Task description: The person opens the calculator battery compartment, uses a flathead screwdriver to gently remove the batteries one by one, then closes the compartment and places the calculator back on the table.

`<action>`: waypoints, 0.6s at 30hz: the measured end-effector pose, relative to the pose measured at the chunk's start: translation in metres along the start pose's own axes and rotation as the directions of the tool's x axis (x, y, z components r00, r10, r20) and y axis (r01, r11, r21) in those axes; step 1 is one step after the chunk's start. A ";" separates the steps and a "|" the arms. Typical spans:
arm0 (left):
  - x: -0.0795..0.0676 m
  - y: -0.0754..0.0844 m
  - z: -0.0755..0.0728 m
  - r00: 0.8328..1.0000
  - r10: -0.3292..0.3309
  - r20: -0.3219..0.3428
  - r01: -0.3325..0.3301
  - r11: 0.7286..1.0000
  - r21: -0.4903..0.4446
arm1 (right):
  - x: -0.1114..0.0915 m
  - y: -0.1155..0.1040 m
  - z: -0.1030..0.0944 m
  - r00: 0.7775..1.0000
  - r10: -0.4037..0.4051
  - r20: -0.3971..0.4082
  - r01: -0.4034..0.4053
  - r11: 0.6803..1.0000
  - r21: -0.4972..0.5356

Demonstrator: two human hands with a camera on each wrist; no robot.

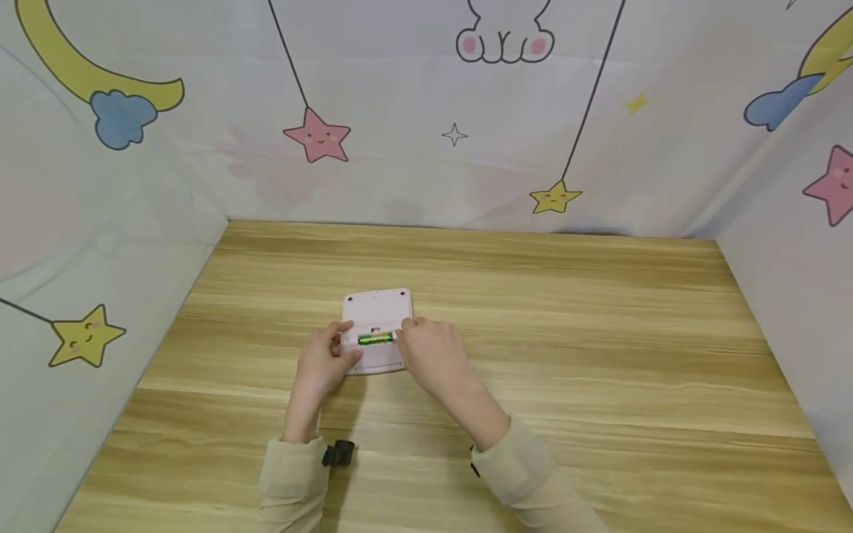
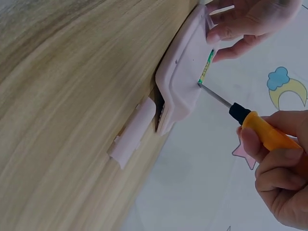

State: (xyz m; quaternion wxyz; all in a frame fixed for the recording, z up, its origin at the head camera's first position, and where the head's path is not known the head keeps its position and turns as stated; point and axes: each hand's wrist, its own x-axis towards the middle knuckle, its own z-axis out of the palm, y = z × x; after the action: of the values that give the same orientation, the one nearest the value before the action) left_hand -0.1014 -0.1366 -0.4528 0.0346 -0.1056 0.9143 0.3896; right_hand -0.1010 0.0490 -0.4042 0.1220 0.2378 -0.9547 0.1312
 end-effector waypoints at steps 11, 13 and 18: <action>0.001 0.000 0.001 1.000 0.025 -0.011 -0.025 1.000 0.009 | -0.003 0.018 0.010 0.997 0.042 -0.070 -0.027 0.979 0.200; 0.001 -0.001 0.001 0.999 0.029 -0.015 -0.029 1.000 0.008 | -0.004 0.023 0.012 0.995 0.060 -0.077 -0.039 0.968 0.247; 0.000 -0.001 0.001 0.999 0.028 -0.017 -0.028 1.000 -0.001 | -0.008 0.034 0.018 0.992 0.102 -0.069 -0.068 0.919 0.389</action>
State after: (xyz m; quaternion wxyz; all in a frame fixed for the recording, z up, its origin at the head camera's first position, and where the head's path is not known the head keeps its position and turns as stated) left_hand -0.1013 -0.1367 -0.4544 0.0212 -0.0964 0.9156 0.3898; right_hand -0.1137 0.0760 -0.4298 0.1089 0.2095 -0.9133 0.3318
